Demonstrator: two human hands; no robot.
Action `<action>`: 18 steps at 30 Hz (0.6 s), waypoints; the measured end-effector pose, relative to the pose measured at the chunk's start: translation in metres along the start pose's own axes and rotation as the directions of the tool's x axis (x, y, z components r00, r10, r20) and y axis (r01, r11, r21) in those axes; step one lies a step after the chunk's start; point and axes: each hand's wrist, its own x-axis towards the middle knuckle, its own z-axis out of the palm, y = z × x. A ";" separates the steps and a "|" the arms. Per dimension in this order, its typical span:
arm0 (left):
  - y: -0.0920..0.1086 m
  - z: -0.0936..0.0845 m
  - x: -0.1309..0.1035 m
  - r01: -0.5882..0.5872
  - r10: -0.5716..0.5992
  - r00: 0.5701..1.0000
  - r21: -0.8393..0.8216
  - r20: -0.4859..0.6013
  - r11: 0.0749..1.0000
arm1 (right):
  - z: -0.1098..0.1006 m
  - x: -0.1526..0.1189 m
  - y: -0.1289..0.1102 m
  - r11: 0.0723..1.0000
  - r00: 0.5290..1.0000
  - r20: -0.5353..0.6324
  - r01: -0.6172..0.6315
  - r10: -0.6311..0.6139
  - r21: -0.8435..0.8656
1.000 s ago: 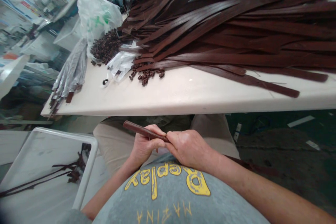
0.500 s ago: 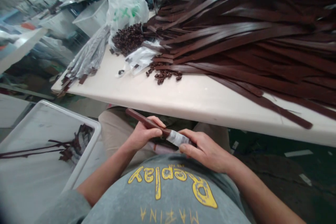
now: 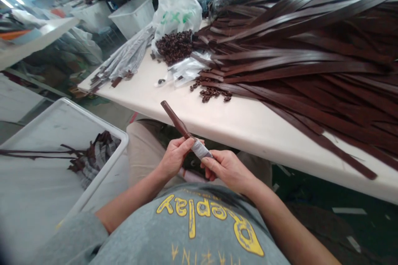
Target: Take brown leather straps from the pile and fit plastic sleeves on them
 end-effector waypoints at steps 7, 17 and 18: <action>0.037 -0.017 0.034 -0.206 0.158 0.960 -0.200 -0.231 0.958 | -0.016 0.014 -0.014 0.993 0.989 0.140 -0.061 0.046 0.105; 0.069 -0.043 0.050 -0.221 0.151 0.938 -0.202 -0.312 0.954 | -0.012 0.033 -0.023 0.983 0.974 0.208 -0.121 0.091 0.137; 0.070 -0.047 0.051 -0.242 0.165 0.928 -0.204 -0.334 0.949 | -0.009 0.032 -0.022 0.985 0.975 0.201 -0.120 0.093 0.124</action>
